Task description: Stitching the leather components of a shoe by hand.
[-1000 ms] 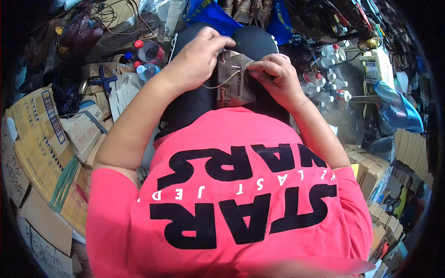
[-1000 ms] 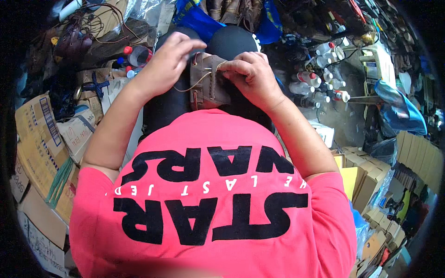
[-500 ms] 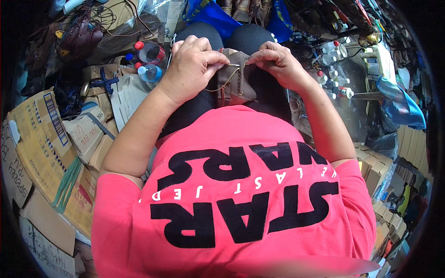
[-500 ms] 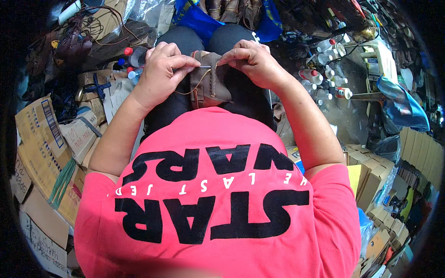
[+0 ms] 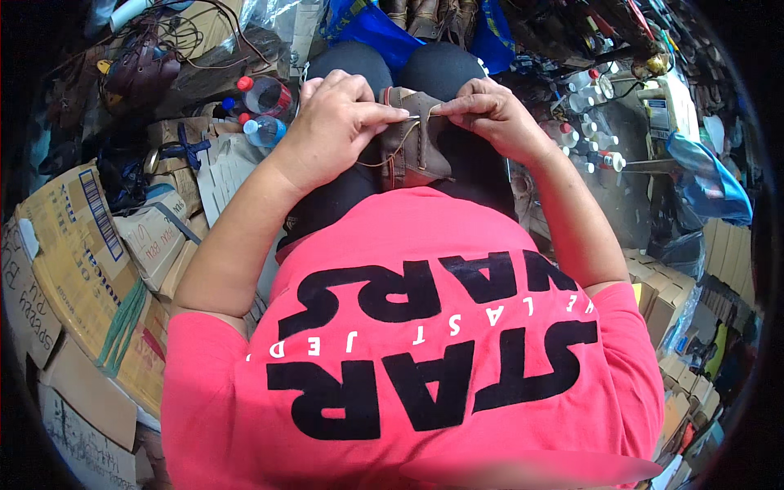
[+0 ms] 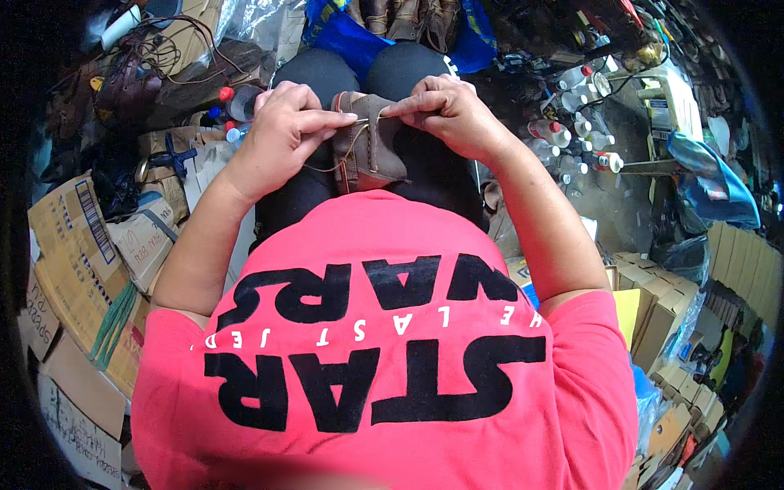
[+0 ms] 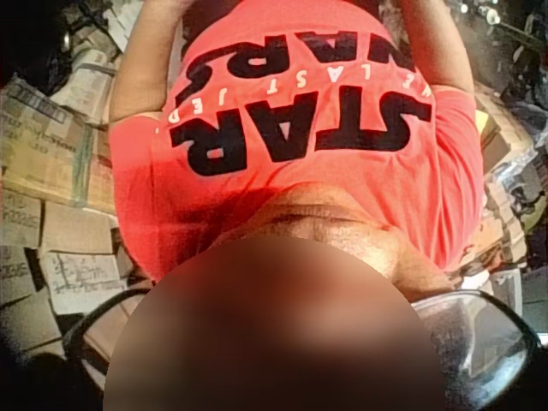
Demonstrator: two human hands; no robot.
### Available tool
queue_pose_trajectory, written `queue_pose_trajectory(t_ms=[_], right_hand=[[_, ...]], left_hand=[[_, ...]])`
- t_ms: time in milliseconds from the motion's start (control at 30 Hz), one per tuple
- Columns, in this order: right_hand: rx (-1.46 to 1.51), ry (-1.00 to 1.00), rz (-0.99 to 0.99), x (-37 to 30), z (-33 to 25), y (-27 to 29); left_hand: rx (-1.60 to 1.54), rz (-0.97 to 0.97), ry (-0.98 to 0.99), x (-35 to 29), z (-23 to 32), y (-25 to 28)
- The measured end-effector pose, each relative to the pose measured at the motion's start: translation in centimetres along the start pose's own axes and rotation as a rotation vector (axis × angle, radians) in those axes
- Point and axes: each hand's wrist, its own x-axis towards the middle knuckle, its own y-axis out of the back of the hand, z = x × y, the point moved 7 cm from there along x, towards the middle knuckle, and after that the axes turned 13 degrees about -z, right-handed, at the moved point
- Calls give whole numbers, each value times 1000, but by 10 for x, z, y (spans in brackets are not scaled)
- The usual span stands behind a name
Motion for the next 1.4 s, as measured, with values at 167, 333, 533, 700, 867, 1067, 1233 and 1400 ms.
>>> queue_pose_trajectory(t_ms=[167, 333, 533, 700, 867, 1067, 1233, 1400], right_hand=[[-46, 27, -8, 1, -1, 1], [-23, 9, -28, 5, 7, -1], [-94, 38, 41, 6, 9, -2], [-160, 99, 123, 4, -1, 0], [-205, 47, 200, 5, -3, -5], [-109, -85, 245, 10, -4, -10], [53, -260, 199, 10, -4, -3], [-222, -81, 250, -5, -9, 19]], left_hand=[[-34, -64, 60, 1, -9, -3], [-100, -84, 59, 5, -15, -8], [-95, -68, 21, 18, -9, -12], [-156, 1, 67, 12, -15, -15], [-222, 68, 192, 7, -22, -26], [-173, 136, 262, 10, -16, -28], [-74, 167, 149, 18, -10, -17], [-285, 157, 166, 2, -23, -10]])
